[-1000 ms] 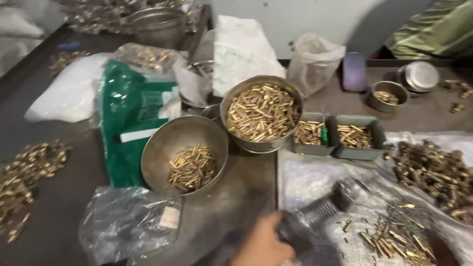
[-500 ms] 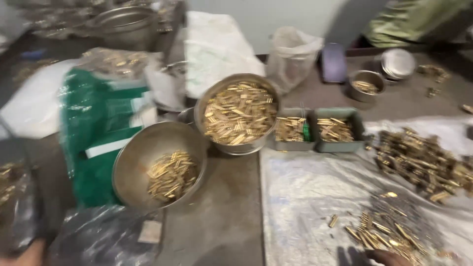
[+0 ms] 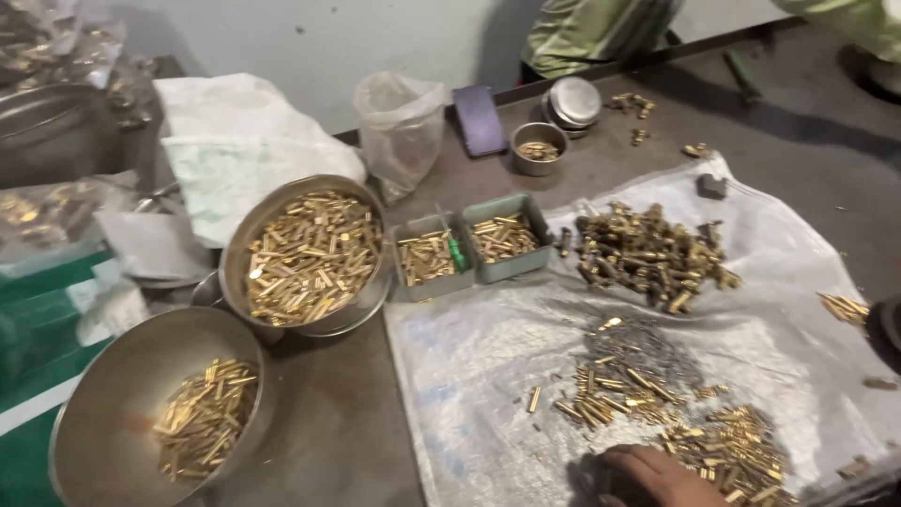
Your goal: The person processes small brass fittings at a workbench, holding each fitting against a spinning rotary tool to deburr or finish it, then drops the finished piece into a metal bowl. They repeatedly pick new fittings from a pile, work them one at a time, and later gather processed fittings into a plastic bag.
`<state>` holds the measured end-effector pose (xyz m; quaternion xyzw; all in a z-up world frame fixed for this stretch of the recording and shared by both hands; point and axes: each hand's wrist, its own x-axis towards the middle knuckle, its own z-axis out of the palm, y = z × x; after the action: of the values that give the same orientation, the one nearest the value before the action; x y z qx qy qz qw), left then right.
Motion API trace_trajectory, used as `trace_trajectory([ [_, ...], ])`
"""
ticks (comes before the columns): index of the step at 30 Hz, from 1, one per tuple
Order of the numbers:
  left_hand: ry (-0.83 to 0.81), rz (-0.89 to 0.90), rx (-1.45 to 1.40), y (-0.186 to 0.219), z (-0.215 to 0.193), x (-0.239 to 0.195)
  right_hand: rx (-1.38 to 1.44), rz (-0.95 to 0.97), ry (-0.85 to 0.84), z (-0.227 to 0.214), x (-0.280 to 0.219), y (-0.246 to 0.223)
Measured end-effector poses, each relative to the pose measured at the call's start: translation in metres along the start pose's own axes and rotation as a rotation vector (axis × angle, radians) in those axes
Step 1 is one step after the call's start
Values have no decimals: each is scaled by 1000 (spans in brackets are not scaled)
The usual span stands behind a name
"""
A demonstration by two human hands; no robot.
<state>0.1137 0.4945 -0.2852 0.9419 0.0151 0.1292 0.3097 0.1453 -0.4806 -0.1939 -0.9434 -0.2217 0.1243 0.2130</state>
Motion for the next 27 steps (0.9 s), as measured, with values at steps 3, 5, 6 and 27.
trace_trajectory([
  [3, -88, 147, 63, 60, 80, 16, 84, 15, -68, -21, -7, -20],
  [5, -141, 238, 120, 188, 141, -13, 135, 39, -45, -23, -11, -29],
  [6, -143, 242, 121, 297, 176, 17, 137, 42, -42, -22, -15, -30],
  [27, -416, 337, -183, 628, 265, 93, 827, 268, 956, -195, 146, 119],
])
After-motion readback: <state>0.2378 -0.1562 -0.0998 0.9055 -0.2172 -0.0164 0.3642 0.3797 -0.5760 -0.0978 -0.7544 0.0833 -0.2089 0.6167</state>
